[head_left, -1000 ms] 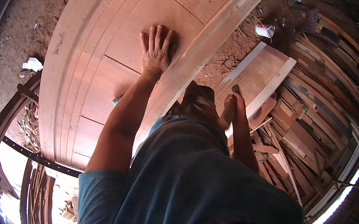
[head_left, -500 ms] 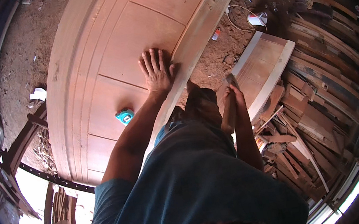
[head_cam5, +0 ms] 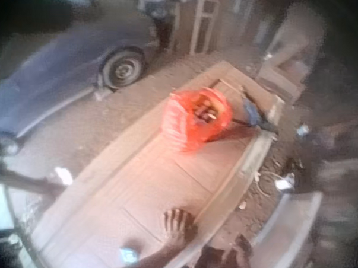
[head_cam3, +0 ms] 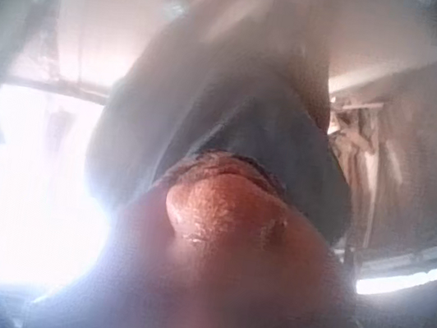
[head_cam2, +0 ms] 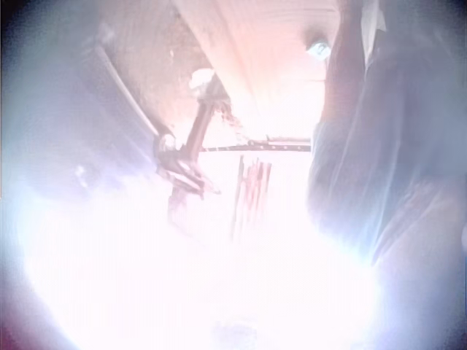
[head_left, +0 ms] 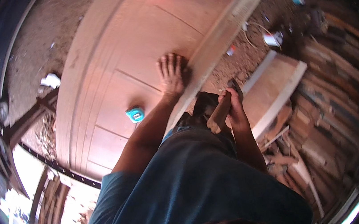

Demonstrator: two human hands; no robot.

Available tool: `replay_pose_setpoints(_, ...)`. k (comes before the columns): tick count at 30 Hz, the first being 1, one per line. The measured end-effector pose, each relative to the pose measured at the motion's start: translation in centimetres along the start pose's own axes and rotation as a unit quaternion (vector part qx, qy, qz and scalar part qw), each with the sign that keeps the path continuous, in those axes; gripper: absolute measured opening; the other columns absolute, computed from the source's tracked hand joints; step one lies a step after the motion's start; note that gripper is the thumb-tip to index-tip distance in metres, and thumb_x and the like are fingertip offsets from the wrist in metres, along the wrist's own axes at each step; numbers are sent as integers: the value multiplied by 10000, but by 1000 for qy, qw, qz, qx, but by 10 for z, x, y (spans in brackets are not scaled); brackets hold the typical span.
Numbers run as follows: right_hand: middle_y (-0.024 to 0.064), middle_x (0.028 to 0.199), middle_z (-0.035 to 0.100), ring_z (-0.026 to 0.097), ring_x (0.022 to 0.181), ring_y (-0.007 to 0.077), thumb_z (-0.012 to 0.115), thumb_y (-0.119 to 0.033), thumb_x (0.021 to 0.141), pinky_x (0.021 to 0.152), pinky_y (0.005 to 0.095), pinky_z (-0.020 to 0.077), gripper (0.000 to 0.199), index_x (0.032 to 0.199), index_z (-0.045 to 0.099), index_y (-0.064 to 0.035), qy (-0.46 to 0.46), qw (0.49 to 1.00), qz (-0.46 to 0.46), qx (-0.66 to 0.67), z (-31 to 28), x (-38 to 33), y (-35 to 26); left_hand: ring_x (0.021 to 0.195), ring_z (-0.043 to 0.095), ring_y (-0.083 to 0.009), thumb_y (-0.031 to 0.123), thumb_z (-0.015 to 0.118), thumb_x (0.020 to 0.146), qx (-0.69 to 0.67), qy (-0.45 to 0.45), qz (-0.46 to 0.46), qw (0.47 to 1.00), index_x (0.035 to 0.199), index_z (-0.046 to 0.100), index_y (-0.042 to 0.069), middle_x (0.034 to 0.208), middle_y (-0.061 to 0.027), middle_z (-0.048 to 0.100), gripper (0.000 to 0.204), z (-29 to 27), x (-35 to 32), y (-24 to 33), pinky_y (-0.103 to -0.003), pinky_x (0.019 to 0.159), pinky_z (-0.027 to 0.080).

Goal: The person assembles a wooden door or panel by hand, using a hammer to fit wooden planks into a frame. They measure the structure with a tape measure and use a power drill to secure components. The person works on a dirt floor in an outdoor or semi-outdoor area, handling various wooden pieces and tools.

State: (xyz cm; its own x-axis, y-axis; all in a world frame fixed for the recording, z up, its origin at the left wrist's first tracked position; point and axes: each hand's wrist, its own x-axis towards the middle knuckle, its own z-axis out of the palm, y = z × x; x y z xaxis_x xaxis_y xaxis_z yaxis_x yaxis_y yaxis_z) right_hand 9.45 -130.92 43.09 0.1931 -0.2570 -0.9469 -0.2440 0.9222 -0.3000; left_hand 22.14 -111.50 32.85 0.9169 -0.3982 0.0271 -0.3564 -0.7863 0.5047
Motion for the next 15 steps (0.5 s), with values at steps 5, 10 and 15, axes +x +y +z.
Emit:
replay_pose_setpoints(5,10,601,497,501,540,144,545,-290,980,502,276,408,313,730,486,-112,-247,923,291,42,-4,15,-20,1493,215,-354,460,486,967,26,-12,13,1000,1481,426,93,1578,-151,325,635,-12,1,6,-552,1223,105)
replay_pose_setpoints(10,-15,713,509,507,593,116,648,-239,931,524,304,440,168,879,539,-122,-212,912,12,-350,62,-74,-82,1494,223,-327,456,471,989,-29,18,-29,999,1473,448,150,1568,-122,350,573,-26,1,-2,-545,1227,110)
replay_pose_setpoints(15,65,758,554,576,546,178,661,-147,866,503,323,508,326,1120,486,-42,-315,764,-178,-535,225,-125,-105,1491,221,-339,444,475,994,-17,55,-118,991,1460,462,176,1559,-120,357,538,-33,-2,13,-560,1220,121)
